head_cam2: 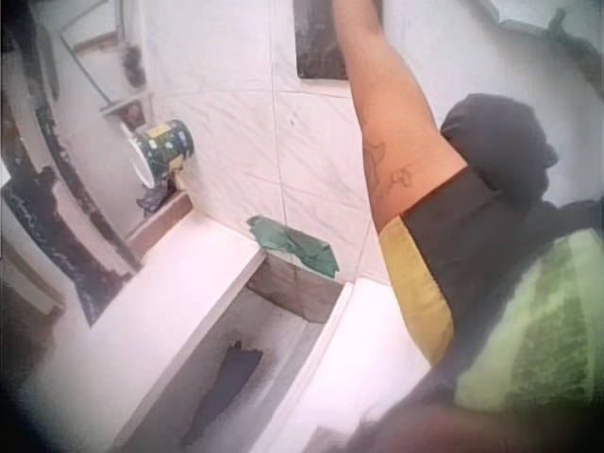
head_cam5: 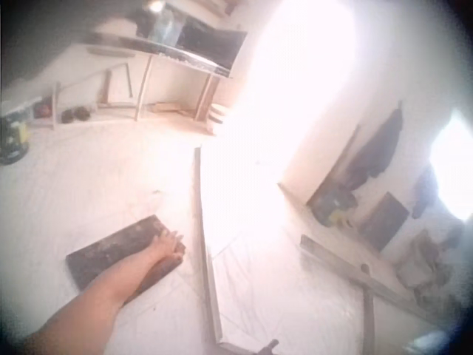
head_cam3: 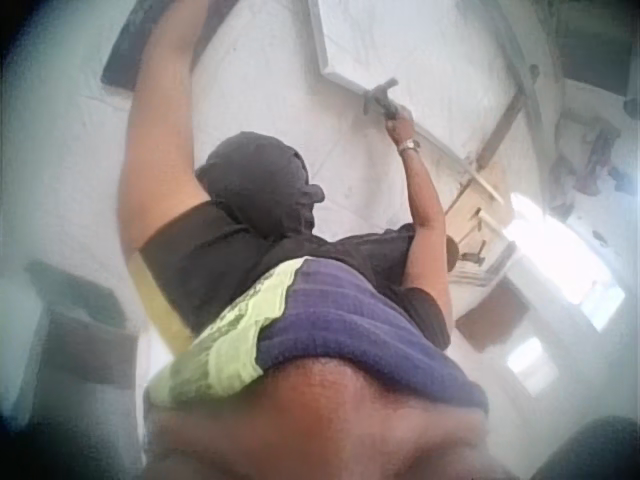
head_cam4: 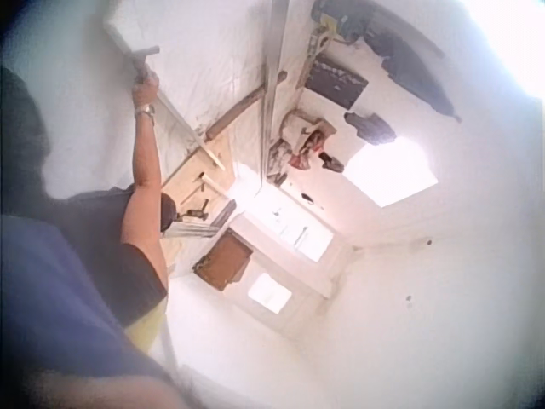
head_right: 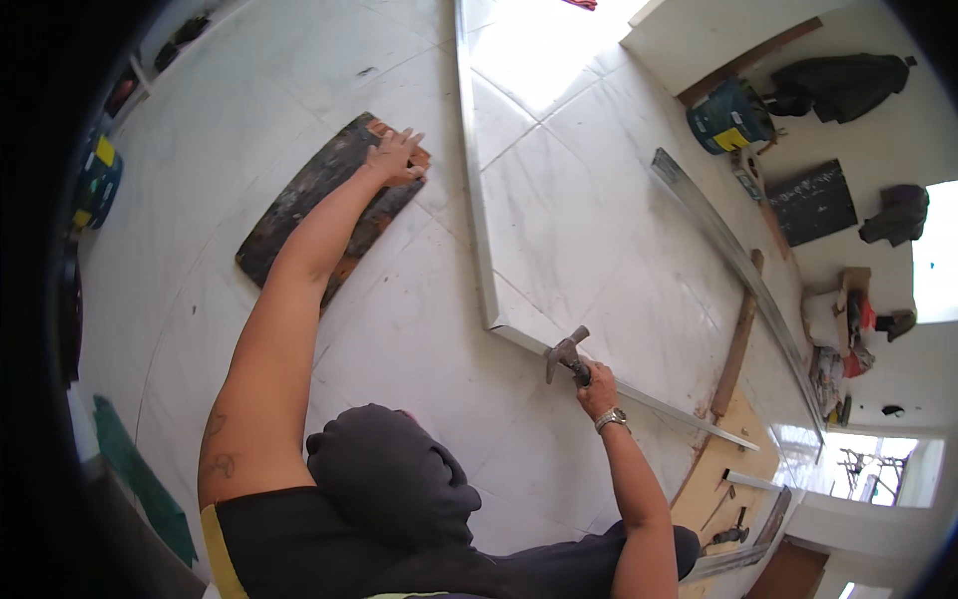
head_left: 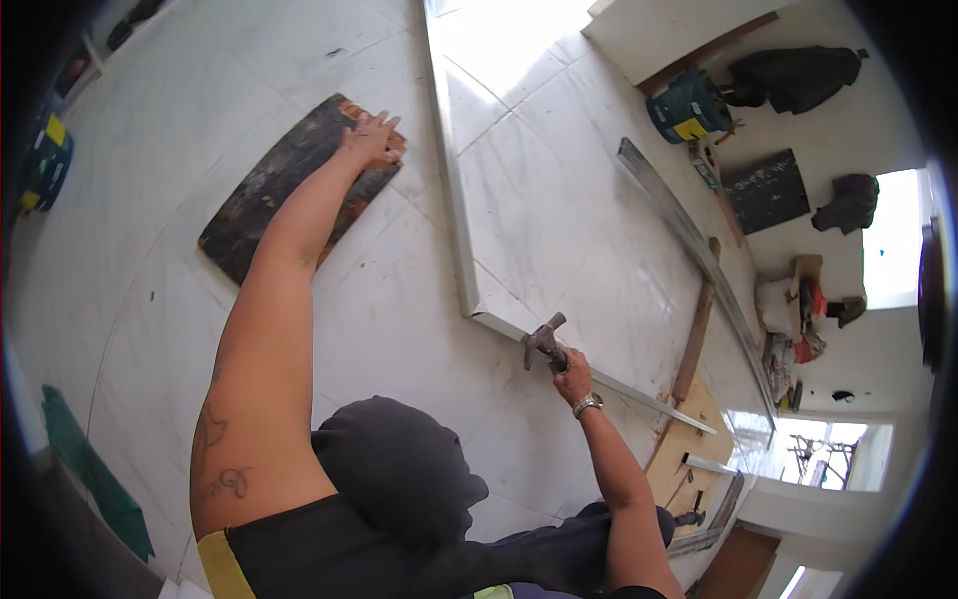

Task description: The person marks a metal track using a square and a pencil, cuts the track with an angle grinder, and then uses a hammer to fold or align the cut edges.

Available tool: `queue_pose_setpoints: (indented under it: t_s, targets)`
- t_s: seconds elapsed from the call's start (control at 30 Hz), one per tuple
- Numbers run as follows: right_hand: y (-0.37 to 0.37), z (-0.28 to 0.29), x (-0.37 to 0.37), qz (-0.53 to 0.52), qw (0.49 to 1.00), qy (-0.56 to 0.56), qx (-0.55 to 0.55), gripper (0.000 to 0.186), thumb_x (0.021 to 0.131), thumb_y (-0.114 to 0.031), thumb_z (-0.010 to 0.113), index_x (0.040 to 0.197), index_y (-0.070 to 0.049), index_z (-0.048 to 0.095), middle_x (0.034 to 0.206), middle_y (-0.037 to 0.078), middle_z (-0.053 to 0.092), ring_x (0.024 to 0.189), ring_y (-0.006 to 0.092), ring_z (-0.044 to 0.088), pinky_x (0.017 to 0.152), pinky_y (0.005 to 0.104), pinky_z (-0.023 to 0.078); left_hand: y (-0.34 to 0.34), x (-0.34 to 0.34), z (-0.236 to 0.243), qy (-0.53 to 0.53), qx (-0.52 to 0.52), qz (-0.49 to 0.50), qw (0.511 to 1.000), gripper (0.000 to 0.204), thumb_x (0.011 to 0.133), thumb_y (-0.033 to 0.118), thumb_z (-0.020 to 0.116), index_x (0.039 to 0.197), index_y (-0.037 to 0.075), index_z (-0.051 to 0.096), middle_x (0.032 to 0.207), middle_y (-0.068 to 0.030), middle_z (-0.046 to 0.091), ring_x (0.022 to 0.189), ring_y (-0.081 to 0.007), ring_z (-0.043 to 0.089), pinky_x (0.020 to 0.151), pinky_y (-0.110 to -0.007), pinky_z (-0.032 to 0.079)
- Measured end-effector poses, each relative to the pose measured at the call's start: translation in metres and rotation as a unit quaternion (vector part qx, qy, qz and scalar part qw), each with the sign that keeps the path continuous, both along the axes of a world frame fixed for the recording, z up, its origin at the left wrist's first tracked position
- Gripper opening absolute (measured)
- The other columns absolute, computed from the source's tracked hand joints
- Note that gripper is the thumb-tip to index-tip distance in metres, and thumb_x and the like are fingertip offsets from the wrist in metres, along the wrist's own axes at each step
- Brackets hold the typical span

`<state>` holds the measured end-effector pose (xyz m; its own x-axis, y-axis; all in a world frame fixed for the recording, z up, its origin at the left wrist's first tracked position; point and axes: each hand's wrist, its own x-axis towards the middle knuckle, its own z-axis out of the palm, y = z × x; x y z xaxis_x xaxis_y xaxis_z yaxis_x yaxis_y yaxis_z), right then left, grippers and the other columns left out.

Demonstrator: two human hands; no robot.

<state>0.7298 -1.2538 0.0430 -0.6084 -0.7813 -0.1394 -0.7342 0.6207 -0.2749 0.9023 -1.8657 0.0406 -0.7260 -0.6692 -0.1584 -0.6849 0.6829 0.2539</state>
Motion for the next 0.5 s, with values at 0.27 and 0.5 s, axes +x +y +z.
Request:
queue_pose_setpoints:
  t_s: [0.27,0.5]
  targets:
    - [0.013,-0.009,-0.010,-0.038,0.999,-0.010,0.005,0.038,0.075,-0.007,0.078,0.112,-0.008,0.070,0.104,0.015,0.070,0.103,0.0373,0.063,0.093,0.0450,0.050,0.018,0.071,-0.018,-0.056,-0.038,0.035,0.997,0.077,0.089,0.062,0.062,0.154,0.025,0.043,0.160,-0.0028,0.039,0.145,-0.0320,0.034,0.112,-0.064,0.032]
    - [-0.004,0.012,-0.001,-0.041,0.999,0.003,0.033,0.032,0.075,-0.007,0.074,0.107,-0.011,0.073,0.099,0.013,0.071,0.098,0.0348,0.063,0.088,0.0463,0.051,0.113,0.320,-0.013,-0.023,-0.082,0.188,0.978,0.066,0.087,0.048,0.069,0.142,0.016,0.052,0.155,-0.0085,0.043,0.141,-0.0368,0.036,0.102,-0.069,0.039]
